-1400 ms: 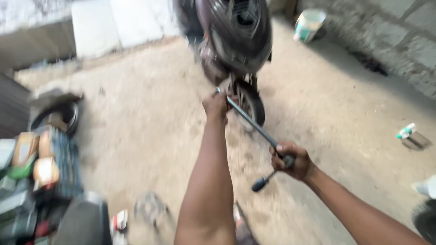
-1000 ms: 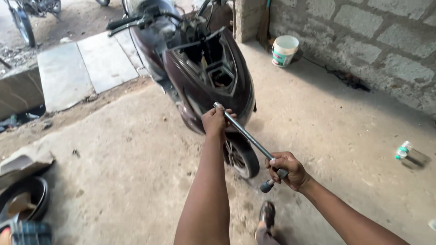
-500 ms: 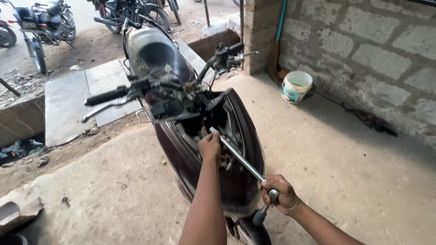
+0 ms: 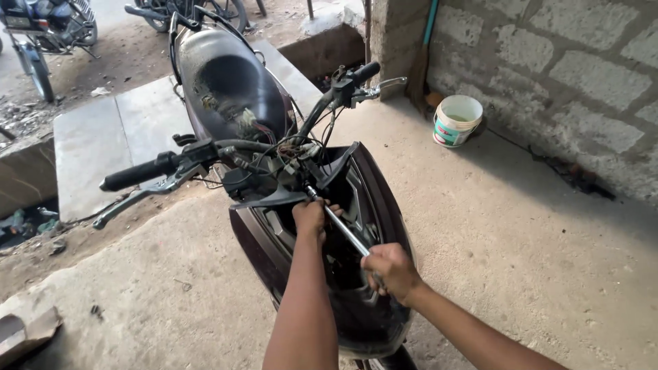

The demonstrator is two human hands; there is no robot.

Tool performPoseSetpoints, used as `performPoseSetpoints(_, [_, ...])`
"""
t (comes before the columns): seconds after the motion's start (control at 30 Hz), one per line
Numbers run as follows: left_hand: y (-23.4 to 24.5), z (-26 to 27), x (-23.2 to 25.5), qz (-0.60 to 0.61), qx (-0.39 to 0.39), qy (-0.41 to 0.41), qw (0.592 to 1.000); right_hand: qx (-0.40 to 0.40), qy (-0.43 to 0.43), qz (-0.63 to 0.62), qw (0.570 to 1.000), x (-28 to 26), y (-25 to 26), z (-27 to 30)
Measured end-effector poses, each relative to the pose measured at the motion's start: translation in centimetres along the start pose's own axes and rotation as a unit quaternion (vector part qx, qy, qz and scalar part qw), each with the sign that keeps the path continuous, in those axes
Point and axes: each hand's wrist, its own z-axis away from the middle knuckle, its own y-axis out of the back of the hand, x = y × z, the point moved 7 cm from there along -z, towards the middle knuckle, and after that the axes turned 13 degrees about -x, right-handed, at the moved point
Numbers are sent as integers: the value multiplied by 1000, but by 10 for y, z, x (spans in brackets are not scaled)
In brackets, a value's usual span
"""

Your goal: Using a socket wrench to disassemble the front panel and wiring of a scooter for repair.

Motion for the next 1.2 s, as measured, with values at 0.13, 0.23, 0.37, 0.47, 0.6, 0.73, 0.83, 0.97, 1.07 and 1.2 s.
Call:
performPoseSetpoints(0.13, [4, -9, -10, 56, 8, -7, 998, 18, -21, 255, 967, -31, -12, 4])
performPoseSetpoints(0.23, [0, -12, -15, 100, 20, -4, 995, 53, 36, 473, 879, -66, -16, 3])
performPoseSetpoints(0.37, [-14, -6, -20, 135, 41, 7, 990, 43, 47, 497, 866, -104, -18, -3])
performPoseSetpoints(0.47, [-36, 11, -26, 167, 55, 25, 984, 12, -7, 342, 940, -87, 2, -11])
performPoseSetpoints(0.6, [-68, 28, -37, 206, 81, 59, 973, -21, -49, 43, 998, -58, 23, -16])
performPoseSetpoints(0.73, [-73, 35, -32, 211, 100, 71, 970, -29, -52, 54, 997, -64, 23, -16])
performPoseSetpoints(0.83, [-71, 29, -36, 209, 107, 76, 969, -34, -57, 90, 994, -68, 22, -12])
performPoseSetpoints(0.97, [-69, 26, -30, 233, 107, 77, 963, -109, -17, 53, 992, -73, 17, -2])
performPoseSetpoints(1.07, [-69, 25, -28, 257, 102, 80, 958, -179, 38, 3, 983, -72, 16, 12])
performPoseSetpoints(1.2, [-69, 21, -33, 281, 93, 71, 953, -210, 100, 0, 973, -63, 16, 29])
